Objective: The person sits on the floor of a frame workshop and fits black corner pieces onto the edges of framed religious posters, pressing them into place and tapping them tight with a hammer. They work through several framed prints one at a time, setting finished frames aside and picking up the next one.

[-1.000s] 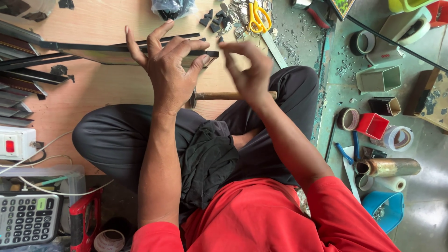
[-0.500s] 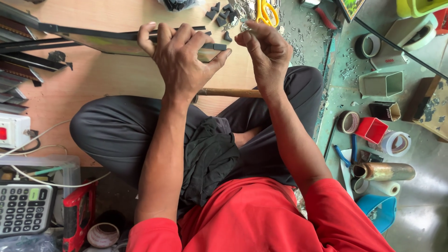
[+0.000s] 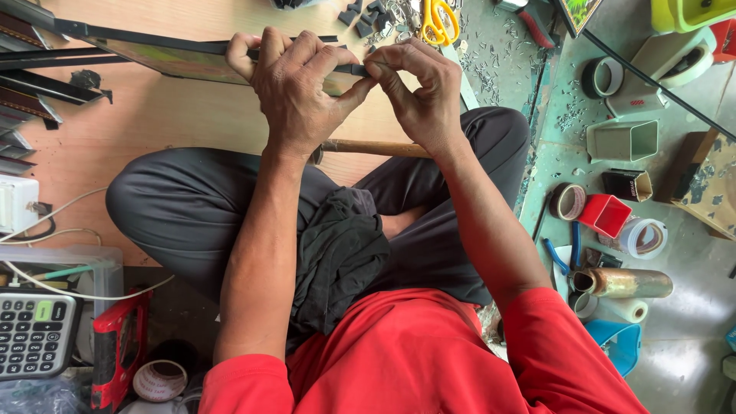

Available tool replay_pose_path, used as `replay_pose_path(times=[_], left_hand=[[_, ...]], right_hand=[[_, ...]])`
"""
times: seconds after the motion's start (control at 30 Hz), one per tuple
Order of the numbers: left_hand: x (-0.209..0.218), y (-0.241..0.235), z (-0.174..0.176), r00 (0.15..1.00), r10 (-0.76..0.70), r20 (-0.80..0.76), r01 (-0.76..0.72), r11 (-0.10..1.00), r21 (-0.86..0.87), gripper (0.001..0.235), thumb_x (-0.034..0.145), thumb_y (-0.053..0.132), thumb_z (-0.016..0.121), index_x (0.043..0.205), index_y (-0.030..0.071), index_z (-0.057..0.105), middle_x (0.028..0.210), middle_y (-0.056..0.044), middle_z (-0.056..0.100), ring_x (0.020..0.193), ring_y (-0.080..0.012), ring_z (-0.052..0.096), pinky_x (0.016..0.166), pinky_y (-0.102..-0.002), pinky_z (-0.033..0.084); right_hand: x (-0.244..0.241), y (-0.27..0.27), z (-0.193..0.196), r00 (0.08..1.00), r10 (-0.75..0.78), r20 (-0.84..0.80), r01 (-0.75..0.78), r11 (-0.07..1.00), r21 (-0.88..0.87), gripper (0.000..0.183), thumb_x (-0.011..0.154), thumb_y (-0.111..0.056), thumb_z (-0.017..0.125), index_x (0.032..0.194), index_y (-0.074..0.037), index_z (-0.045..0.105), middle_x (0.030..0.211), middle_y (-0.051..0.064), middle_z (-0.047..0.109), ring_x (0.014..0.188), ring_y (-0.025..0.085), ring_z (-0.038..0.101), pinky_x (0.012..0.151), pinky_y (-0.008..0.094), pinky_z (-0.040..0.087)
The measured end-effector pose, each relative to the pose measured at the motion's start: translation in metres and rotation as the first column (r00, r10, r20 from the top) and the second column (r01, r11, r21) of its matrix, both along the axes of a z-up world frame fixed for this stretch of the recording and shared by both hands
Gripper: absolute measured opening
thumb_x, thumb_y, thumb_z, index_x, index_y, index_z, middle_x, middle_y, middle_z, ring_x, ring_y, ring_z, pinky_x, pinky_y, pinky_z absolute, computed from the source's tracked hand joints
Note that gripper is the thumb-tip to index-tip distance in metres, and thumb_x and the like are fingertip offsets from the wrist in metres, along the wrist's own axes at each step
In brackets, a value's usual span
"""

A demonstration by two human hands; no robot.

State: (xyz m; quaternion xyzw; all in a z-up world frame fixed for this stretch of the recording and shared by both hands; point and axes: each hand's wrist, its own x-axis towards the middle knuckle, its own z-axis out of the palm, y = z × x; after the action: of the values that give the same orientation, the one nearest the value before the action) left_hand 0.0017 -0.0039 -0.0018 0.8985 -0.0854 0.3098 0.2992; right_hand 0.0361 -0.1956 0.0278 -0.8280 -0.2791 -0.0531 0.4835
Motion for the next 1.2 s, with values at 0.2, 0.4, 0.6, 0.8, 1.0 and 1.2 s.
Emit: replay_pose_path(times=[0.2,0.4,0.6,0.8,1.0,1.2], left_hand=[[-0.001,0.002,0.002,1.000,0.003,0.006,-0.003,1.000,-0.005,0.025,0.083,0.039,0.094,0.095,0.024,0.077,0.092,0.009,0.064,0.097,-0.0179,0.052,0.104,-0.050,0.024],[-0.004,0.006,0.017,0.998,-0.053,-0.040,0.050,0.997,-0.054,0.024,0.087,0.039,0.093,0.101,0.026,0.078,0.099,0.010,0.070,0.102,-0.0179,0.053,0.107,-0.046,0.022],[-0.007,0.007,0.031,0.981,-0.115,-0.154,0.089,0.982,-0.166,0.021,0.085,0.024,0.091,0.103,0.024,0.080,0.103,0.010,0.075,0.115,-0.0153,0.057,0.114,-0.046,0.020],[-0.002,0.004,0.037,0.965,-0.117,-0.236,0.069,0.977,-0.202,0.015,0.085,0.029,0.095,0.090,0.025,0.081,0.096,0.009,0.075,0.119,-0.0175,0.055,0.116,-0.050,0.015],[-0.002,0.002,0.030,0.965,-0.091,-0.244,0.054,0.986,-0.157,0.013,0.082,0.027,0.091,0.090,0.026,0.081,0.098,0.010,0.076,0.122,-0.0183,0.054,0.117,-0.052,0.012],[-0.002,0.001,0.034,0.964,-0.101,-0.246,0.067,0.988,-0.141,0.013,0.085,0.029,0.091,0.093,0.026,0.080,0.101,0.009,0.077,0.123,-0.0184,0.054,0.117,-0.052,0.012]], right_hand=[[-0.001,0.002,0.008,0.998,0.020,0.058,-0.015,0.996,-0.090,0.013,0.100,-0.006,0.081,0.110,-0.002,0.073,0.099,0.007,0.075,0.094,0.017,0.076,0.084,0.030,0.060],[-0.006,0.010,0.012,0.973,-0.024,0.231,0.080,0.968,-0.236,0.014,0.095,-0.005,0.084,0.107,-0.005,0.076,0.095,0.007,0.074,0.085,0.023,0.075,0.074,0.032,0.058],[-0.013,0.014,0.003,0.866,-0.013,0.500,0.140,0.966,-0.217,0.019,0.093,-0.001,0.082,0.110,-0.002,0.073,0.105,0.008,0.076,0.097,0.023,0.076,0.083,0.033,0.062],[-0.017,0.011,-0.010,0.827,-0.022,0.561,0.143,0.975,-0.172,0.030,0.092,0.005,0.081,0.119,0.002,0.069,0.113,0.013,0.075,0.112,0.027,0.074,0.099,0.037,0.062],[-0.024,0.008,-0.010,0.828,-0.025,0.560,0.143,0.975,-0.168,0.036,0.093,0.007,0.079,0.127,0.002,0.067,0.120,0.015,0.073,0.119,0.029,0.072,0.104,0.039,0.060],[-0.052,-0.006,-0.024,0.972,-0.130,0.197,0.160,0.976,-0.147,0.053,0.096,0.001,0.075,0.145,-0.001,0.054,0.130,0.013,0.067,0.117,0.029,0.070,0.098,0.039,0.059]])
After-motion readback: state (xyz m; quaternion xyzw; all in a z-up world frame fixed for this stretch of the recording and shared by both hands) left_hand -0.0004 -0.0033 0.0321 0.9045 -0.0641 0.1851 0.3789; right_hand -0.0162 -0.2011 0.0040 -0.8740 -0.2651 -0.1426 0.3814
